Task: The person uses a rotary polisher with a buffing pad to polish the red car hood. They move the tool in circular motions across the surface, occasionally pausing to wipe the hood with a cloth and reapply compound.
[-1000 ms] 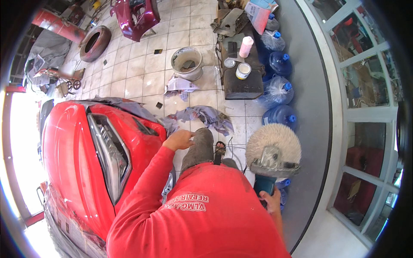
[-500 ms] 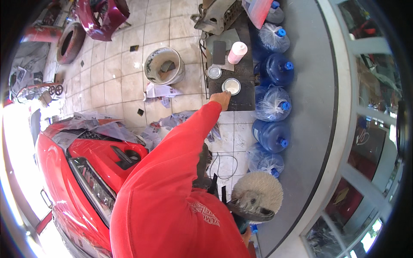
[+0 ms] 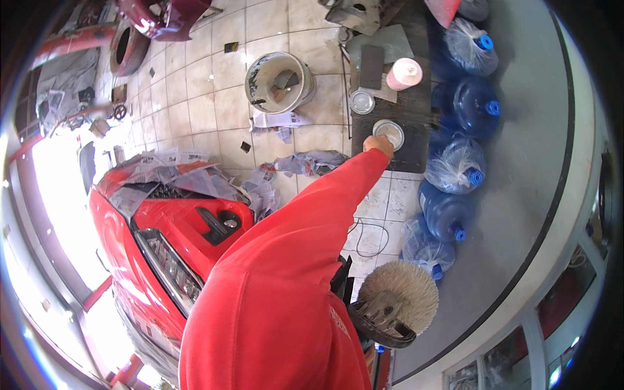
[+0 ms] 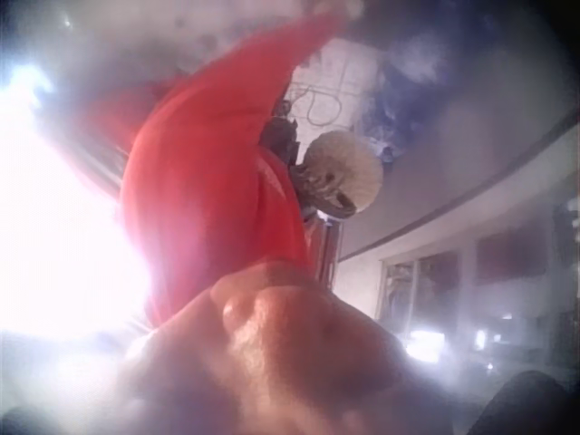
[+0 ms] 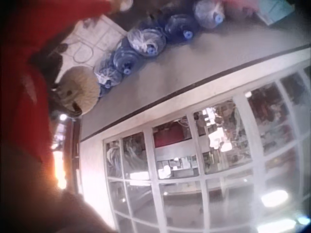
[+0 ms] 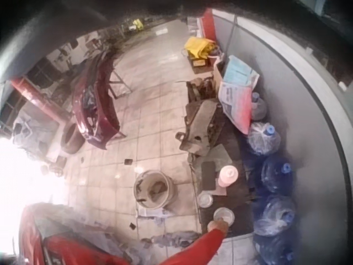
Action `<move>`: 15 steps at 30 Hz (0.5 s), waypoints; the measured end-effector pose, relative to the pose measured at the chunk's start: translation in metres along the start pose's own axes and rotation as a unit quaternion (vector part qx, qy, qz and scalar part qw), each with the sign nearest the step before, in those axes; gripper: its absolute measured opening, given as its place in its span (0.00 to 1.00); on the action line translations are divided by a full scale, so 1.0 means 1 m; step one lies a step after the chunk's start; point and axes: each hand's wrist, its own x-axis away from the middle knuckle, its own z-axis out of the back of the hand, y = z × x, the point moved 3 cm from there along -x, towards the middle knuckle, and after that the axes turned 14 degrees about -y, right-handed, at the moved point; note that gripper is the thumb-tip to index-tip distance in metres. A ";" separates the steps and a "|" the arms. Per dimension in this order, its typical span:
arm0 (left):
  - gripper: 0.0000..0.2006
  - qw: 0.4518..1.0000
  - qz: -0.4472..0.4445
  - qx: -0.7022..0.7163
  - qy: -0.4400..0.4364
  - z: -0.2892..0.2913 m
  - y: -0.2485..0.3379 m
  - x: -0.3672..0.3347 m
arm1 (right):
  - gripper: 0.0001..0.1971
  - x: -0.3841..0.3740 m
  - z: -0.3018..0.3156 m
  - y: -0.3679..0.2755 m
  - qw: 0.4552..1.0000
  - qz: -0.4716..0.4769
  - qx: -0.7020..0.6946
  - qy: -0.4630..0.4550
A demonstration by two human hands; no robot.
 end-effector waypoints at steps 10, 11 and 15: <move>0.29 0.964 -0.226 0.132 0.056 0.028 -0.082 -0.025 | 0.42 0.047 -0.092 -0.014 0.978 0.052 -0.156 0.127; 0.28 0.955 -0.235 0.182 0.000 0.039 -0.092 -0.021 | 0.46 0.053 -0.104 -0.007 0.973 0.042 -0.190 0.125; 0.21 0.946 -0.219 0.193 -0.140 0.074 -0.088 0.004 | 0.51 0.063 -0.167 0.025 0.946 0.064 -0.251 0.193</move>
